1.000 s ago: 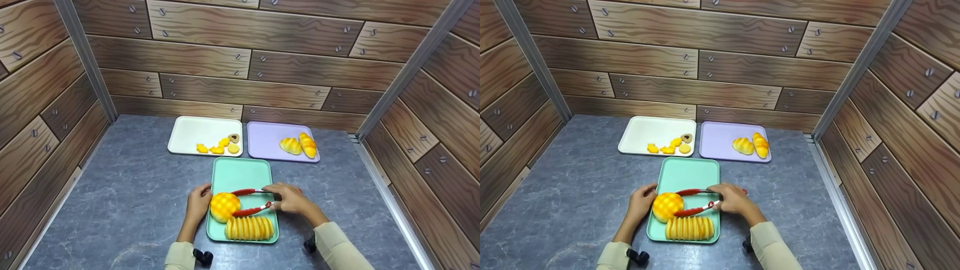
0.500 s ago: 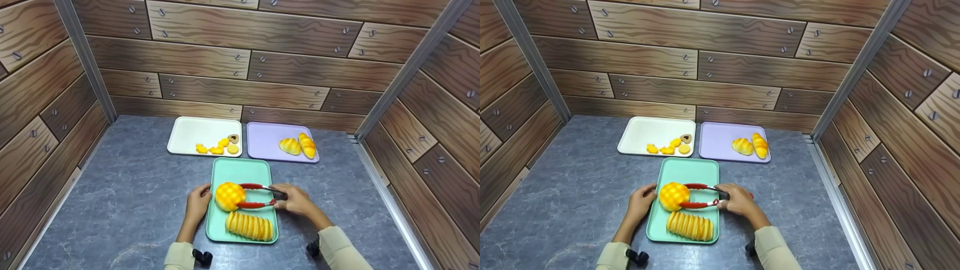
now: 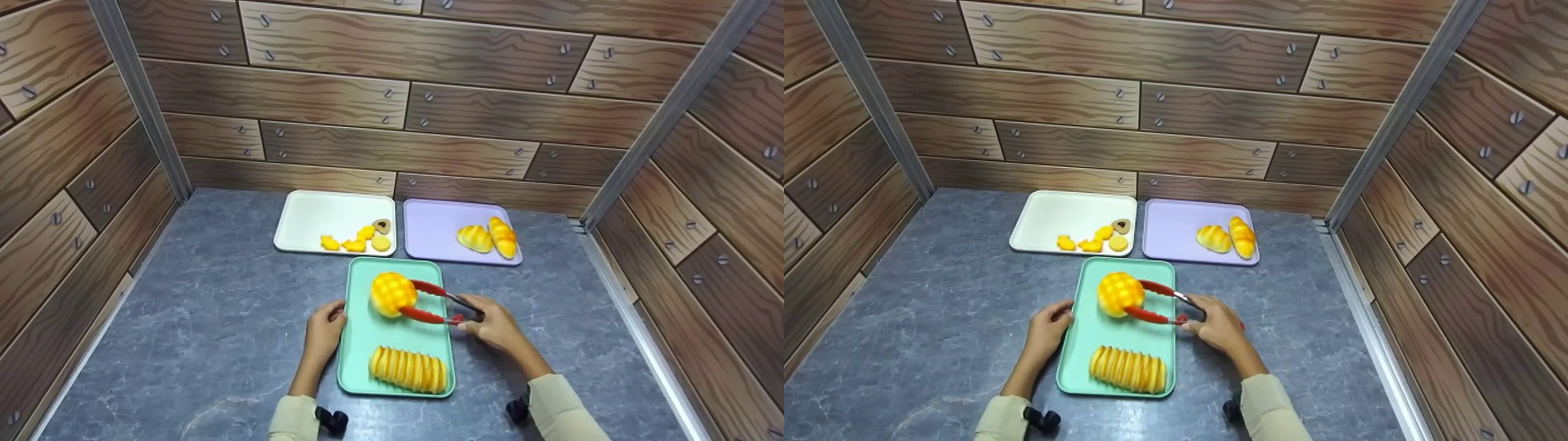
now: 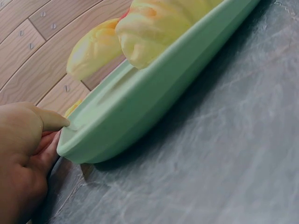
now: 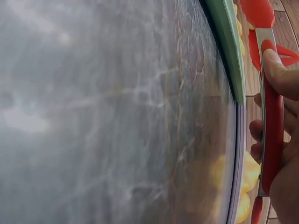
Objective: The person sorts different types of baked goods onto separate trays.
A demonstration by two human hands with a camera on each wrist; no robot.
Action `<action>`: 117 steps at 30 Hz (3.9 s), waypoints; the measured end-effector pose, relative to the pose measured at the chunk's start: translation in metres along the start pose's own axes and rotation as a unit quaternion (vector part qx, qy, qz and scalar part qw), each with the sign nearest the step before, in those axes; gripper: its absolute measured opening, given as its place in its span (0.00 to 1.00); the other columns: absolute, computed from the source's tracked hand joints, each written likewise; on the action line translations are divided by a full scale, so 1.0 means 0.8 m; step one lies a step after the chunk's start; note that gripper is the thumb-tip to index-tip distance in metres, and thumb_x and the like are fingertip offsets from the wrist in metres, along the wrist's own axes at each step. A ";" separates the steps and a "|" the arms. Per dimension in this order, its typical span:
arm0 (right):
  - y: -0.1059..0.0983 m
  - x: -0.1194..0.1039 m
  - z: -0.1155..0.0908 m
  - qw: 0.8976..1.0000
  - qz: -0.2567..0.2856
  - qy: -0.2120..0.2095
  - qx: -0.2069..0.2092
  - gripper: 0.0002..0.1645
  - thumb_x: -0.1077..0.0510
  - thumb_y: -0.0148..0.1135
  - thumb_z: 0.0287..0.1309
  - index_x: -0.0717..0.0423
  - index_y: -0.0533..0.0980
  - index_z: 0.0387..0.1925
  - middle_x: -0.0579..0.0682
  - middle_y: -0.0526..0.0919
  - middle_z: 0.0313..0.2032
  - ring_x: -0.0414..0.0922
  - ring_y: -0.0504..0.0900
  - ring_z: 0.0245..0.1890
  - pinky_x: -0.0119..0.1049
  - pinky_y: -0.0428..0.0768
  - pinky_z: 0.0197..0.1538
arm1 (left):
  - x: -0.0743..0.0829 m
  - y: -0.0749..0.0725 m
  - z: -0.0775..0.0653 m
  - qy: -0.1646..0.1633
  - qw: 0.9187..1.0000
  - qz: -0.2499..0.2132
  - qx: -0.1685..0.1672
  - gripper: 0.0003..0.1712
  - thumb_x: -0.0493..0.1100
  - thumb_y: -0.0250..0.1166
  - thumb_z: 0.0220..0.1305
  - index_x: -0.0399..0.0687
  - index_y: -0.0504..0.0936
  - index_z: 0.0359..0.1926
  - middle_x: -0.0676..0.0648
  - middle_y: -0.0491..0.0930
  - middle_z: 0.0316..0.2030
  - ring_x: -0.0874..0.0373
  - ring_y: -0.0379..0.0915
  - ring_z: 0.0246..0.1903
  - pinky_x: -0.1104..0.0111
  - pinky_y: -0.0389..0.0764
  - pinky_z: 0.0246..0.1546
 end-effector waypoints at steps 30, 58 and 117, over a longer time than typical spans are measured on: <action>-0.057 0.076 0.014 0.974 -0.033 0.190 0.121 0.42 0.43 0.67 0.61 0.60 0.68 0.70 0.64 0.76 0.64 0.63 0.76 0.60 0.62 0.71 0.60 | -0.002 0.000 -0.001 -0.001 1.000 0.006 -0.002 0.18 0.35 0.61 0.67 0.36 0.83 0.56 0.40 0.84 0.47 0.50 0.81 0.47 0.59 0.82 0.50; -0.055 0.082 0.058 0.960 -0.093 0.232 0.125 0.42 0.43 0.65 0.61 0.59 0.67 0.71 0.67 0.78 0.59 0.67 0.77 0.57 0.65 0.72 0.54 | -0.004 0.001 -0.001 -0.012 1.000 -0.005 -0.005 0.18 0.35 0.62 0.67 0.38 0.83 0.57 0.41 0.84 0.47 0.51 0.81 0.48 0.60 0.82 0.50; -0.052 0.058 -0.007 0.981 -0.040 0.165 0.098 0.53 0.44 0.72 0.56 0.67 0.60 0.74 0.68 0.66 0.70 0.67 0.65 0.69 0.64 0.63 0.70 | -0.003 0.000 -0.001 0.003 1.000 0.015 0.004 0.18 0.35 0.62 0.66 0.36 0.83 0.56 0.42 0.84 0.45 0.52 0.81 0.46 0.61 0.81 0.49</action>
Point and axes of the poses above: each hand's wrist, its own z-axis towards the middle knuckle, its own y-axis out of the palm, x = y × z, the point moved 8 cm from there along z, towards the middle knuckle
